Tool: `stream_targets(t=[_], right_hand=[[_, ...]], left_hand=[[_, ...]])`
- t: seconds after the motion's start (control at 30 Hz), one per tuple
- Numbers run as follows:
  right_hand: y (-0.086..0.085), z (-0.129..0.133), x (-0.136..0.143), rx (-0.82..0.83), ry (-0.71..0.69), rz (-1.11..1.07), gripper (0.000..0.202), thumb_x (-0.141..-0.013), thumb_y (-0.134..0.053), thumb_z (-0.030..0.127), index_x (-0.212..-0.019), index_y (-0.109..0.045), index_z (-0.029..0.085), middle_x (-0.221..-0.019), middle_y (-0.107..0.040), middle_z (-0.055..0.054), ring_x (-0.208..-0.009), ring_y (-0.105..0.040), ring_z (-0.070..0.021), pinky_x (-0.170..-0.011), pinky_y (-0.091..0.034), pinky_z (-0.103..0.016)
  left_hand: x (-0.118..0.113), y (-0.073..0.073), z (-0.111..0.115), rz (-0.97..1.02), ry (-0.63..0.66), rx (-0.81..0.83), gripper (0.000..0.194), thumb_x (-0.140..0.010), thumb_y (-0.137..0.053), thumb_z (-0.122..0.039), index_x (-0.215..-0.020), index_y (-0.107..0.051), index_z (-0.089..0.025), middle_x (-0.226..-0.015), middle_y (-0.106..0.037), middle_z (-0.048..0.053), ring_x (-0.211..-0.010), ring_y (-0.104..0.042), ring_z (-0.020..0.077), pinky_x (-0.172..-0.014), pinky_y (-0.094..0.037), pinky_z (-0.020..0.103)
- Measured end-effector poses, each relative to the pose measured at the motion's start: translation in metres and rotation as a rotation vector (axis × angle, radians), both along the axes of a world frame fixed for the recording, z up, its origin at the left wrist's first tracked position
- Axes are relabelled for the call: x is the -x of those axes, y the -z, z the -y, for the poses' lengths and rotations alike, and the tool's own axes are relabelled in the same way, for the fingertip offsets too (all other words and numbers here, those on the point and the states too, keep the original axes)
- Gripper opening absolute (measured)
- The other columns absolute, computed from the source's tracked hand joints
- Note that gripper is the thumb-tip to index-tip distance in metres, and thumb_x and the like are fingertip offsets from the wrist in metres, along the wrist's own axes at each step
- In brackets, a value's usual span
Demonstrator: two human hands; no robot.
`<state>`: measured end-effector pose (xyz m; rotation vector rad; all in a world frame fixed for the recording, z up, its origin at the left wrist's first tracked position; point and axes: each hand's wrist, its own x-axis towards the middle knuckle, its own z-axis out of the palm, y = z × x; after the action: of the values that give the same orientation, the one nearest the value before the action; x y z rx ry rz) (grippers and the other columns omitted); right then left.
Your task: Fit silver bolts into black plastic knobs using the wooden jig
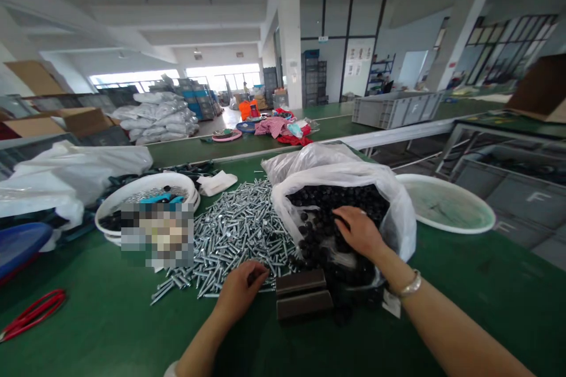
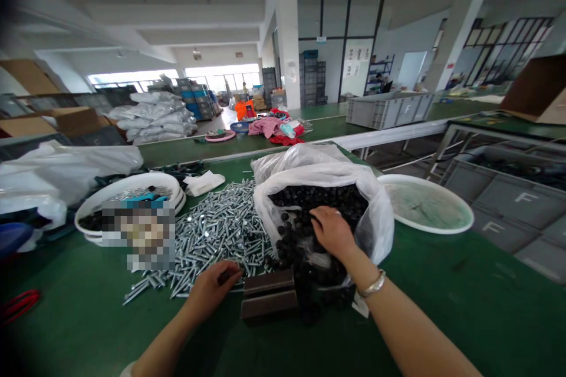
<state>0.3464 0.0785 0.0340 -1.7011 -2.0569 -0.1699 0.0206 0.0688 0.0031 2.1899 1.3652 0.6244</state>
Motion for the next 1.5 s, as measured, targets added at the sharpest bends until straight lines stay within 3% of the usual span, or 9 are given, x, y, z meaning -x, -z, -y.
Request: stream_targets(t=[0.2,0.37,0.6,0.77,0.9,1.03,1.23,1.37,1.5], right_hand=[[-0.005,-0.032,-0.05,0.114,0.027,0.03,0.033,-0.076,-0.055,0.026,-0.107,-0.063,0.016,-0.106,-0.066,-0.011,-0.101,-0.057,-0.0243,-0.09,-0.041,-0.038],[0.007,-0.039,-0.022,0.156,-0.003,0.009,0.024,-0.079,-0.051,0.018,-0.095,-0.068,0.016,-0.096,-0.068,-0.011,-0.092,-0.06,-0.022,-0.086,-0.044,-0.035],[0.012,-0.015,0.023,0.161,-0.183,-0.118,0.024,-0.078,-0.049,0.012,-0.093,-0.067,0.018,-0.099,-0.066,-0.009,-0.096,-0.059,-0.0209,-0.087,-0.045,-0.036],[0.007,-0.011,0.022,0.16,-0.23,-0.284,0.023,-0.078,-0.052,0.018,-0.098,-0.064,0.019,-0.104,-0.067,-0.008,-0.1,-0.059,-0.0212,-0.091,-0.043,-0.038],[-0.002,-0.013,0.017,0.193,-0.241,-0.496,0.042,-0.081,-0.051,0.026,-0.122,-0.047,0.014,-0.104,-0.067,-0.01,-0.093,-0.063,-0.0183,-0.083,-0.049,-0.034],[-0.014,-0.002,0.031,0.25,-0.302,-0.718,0.066,-0.074,-0.061,0.026,-0.133,-0.032,0.017,-0.105,-0.066,-0.007,-0.092,-0.062,-0.0174,-0.086,-0.046,-0.036],[-0.021,0.014,0.057,0.231,-0.373,-0.644,0.07,-0.078,-0.059,0.025,-0.138,-0.024,0.022,-0.109,-0.065,-0.005,-0.101,-0.059,-0.018,-0.091,-0.043,-0.035],[-0.012,0.02,0.068,0.205,-0.422,-0.543,0.063,-0.08,-0.051,0.018,-0.138,-0.026,0.024,-0.117,-0.061,-0.005,-0.111,-0.053,-0.0192,-0.098,-0.037,-0.036],[-0.004,0.02,0.069,0.24,-0.466,-0.475,0.062,-0.08,-0.05,0.019,-0.138,-0.027,0.023,-0.12,-0.059,-0.005,-0.113,-0.052,-0.0195,-0.098,-0.038,-0.037]], left_hand=[[0.002,0.002,0.002,0.076,-0.045,-0.008,0.022,-0.079,-0.05,-0.038,-0.079,-0.062,-0.02,-0.072,-0.061,0.002,-0.062,-0.055,0.0155,-0.061,-0.041,0.026],[0.006,0.002,0.005,0.16,-0.046,0.013,0.023,-0.078,-0.052,-0.039,-0.076,-0.063,-0.019,-0.072,-0.062,0.002,-0.062,-0.054,0.0153,-0.06,-0.042,0.025],[0.012,0.002,0.007,0.318,-0.11,0.169,0.029,-0.076,-0.054,-0.045,-0.077,-0.061,-0.017,-0.066,-0.059,0.001,-0.059,-0.053,0.0148,-0.055,-0.043,0.024],[0.009,0.002,0.008,0.401,-0.093,0.291,0.029,-0.075,-0.056,-0.045,-0.078,-0.059,-0.016,-0.065,-0.055,0.0,-0.058,-0.051,0.0131,-0.05,-0.043,0.022],[0.005,-0.006,0.007,0.503,-0.058,0.426,0.031,-0.074,-0.058,-0.044,-0.086,-0.057,-0.016,-0.068,-0.052,-0.002,-0.058,-0.049,0.0109,-0.048,-0.044,0.02],[-0.011,-0.028,-0.001,0.578,0.088,0.522,0.037,-0.073,-0.06,-0.041,-0.101,-0.054,-0.018,-0.081,-0.052,0.0,-0.06,-0.049,0.0086,-0.049,-0.046,0.02],[-0.061,-0.061,-0.017,0.697,0.226,0.724,0.058,-0.071,-0.065,-0.037,-0.121,-0.041,-0.019,-0.102,-0.056,0.008,-0.068,-0.057,0.0098,-0.053,-0.046,0.021],[-0.087,-0.056,-0.027,0.782,0.203,0.761,0.048,-0.071,-0.067,-0.033,-0.111,-0.049,-0.015,-0.093,-0.062,0.007,-0.058,-0.056,0.0061,-0.055,-0.045,0.02],[-0.09,-0.042,-0.034,0.795,0.074,0.861,0.035,-0.068,-0.071,-0.024,-0.099,-0.057,-0.013,-0.071,-0.062,0.0,-0.049,-0.053,0.0046,-0.053,-0.045,0.018]])
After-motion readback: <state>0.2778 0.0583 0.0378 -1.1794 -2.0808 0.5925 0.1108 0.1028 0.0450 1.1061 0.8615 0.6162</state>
